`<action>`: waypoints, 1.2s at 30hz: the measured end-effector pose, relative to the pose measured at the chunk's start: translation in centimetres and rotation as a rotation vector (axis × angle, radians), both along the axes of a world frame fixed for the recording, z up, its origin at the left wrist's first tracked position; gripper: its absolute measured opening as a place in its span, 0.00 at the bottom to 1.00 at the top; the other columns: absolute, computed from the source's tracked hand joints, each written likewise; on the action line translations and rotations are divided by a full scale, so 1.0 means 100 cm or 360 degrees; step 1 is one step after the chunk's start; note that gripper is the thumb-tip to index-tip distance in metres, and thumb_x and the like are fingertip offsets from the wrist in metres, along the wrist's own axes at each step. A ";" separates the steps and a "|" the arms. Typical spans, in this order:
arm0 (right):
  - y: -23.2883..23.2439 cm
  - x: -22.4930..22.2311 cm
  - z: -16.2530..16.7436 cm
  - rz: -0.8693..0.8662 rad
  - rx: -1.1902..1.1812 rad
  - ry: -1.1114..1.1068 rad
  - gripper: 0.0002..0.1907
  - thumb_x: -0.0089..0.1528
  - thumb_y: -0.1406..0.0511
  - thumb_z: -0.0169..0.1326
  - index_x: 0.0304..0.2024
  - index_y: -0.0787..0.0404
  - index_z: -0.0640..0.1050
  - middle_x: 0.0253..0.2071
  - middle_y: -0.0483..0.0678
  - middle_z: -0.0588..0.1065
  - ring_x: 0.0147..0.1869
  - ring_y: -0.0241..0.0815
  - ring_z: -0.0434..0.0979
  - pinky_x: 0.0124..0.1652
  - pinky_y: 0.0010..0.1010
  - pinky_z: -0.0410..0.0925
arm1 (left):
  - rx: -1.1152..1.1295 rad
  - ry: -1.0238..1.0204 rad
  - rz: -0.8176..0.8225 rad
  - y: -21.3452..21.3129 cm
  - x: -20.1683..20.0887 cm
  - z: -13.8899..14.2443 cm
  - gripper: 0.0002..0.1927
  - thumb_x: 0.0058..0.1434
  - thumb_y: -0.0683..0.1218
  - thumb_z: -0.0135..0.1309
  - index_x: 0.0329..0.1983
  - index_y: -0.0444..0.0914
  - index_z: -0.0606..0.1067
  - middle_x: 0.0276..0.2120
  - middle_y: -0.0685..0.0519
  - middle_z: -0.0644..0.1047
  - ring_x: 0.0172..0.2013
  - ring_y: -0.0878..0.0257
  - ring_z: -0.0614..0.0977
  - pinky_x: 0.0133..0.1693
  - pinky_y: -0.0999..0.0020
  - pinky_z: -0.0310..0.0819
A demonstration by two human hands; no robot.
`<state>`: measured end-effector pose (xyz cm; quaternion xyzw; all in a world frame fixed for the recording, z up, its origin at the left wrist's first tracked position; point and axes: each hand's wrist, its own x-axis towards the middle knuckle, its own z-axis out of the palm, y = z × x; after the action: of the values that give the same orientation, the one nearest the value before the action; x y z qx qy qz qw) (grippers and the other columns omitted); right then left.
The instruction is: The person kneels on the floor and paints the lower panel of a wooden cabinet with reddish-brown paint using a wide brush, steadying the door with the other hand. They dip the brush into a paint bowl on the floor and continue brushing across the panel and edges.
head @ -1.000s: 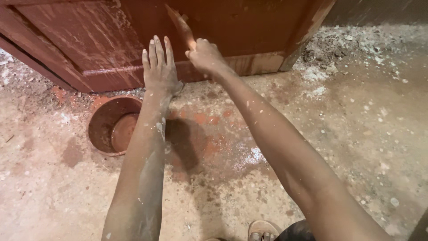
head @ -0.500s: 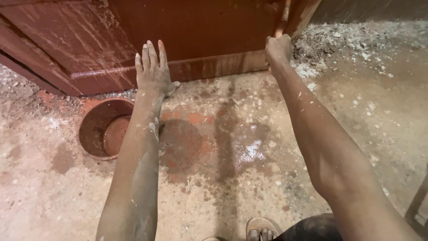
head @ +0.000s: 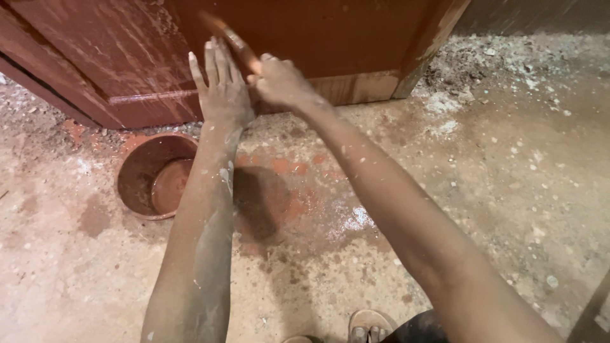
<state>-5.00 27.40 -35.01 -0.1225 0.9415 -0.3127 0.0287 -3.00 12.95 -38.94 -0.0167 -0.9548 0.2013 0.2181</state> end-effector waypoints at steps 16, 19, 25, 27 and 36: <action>0.200 -0.029 -0.015 -0.1427 -0.0741 0.0062 0.10 0.72 0.64 0.44 0.53 0.57 0.74 0.35 0.44 0.76 0.24 0.28 0.70 0.20 0.24 0.63 | 0.0537 -0.0389 -0.0085 -0.004 0.005 0.001 0.72 0.49 0.71 0.62 0.76 0.29 0.33 0.77 0.36 0.38 0.76 0.47 0.37 0.70 0.38 0.24; 0.171 -0.022 -0.009 -0.1218 -0.0610 -0.0040 0.10 0.70 0.62 0.43 0.52 0.53 0.72 0.34 0.43 0.75 0.24 0.29 0.68 0.19 0.24 0.64 | 0.0558 -0.0291 -0.0164 0.000 0.002 -0.002 0.69 0.51 0.69 0.62 0.76 0.30 0.34 0.77 0.36 0.40 0.76 0.46 0.39 0.70 0.37 0.26; 0.058 -0.010 0.001 -0.0298 -0.0194 -0.0082 0.12 0.73 0.59 0.44 0.43 0.61 0.72 0.42 0.49 0.71 0.32 0.34 0.68 0.29 0.25 0.72 | 0.0673 0.0077 -0.0356 0.002 0.007 -0.011 0.64 0.56 0.60 0.65 0.79 0.28 0.38 0.78 0.35 0.44 0.77 0.46 0.43 0.73 0.40 0.30; 0.034 -0.003 0.002 -0.0159 -0.0465 -0.0229 0.10 0.71 0.58 0.45 0.40 0.57 0.69 0.37 0.46 0.69 0.29 0.34 0.67 0.26 0.26 0.70 | 0.0600 0.0149 -0.0338 0.000 0.007 -0.011 0.64 0.55 0.58 0.65 0.80 0.28 0.39 0.79 0.37 0.45 0.78 0.47 0.44 0.74 0.41 0.32; 0.087 -0.009 0.001 -0.0669 -0.0483 -0.0234 0.15 0.70 0.55 0.45 0.45 0.57 0.78 0.34 0.42 0.76 0.22 0.28 0.65 0.19 0.23 0.63 | 0.0590 0.0083 -0.0383 -0.002 0.011 -0.010 0.66 0.53 0.61 0.67 0.79 0.28 0.40 0.78 0.38 0.44 0.77 0.47 0.45 0.74 0.45 0.37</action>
<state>-5.88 36.11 -34.87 0.0957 0.8840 -0.4575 0.0129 -1.89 12.71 -39.90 -0.0849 -0.9607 -0.0049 0.2644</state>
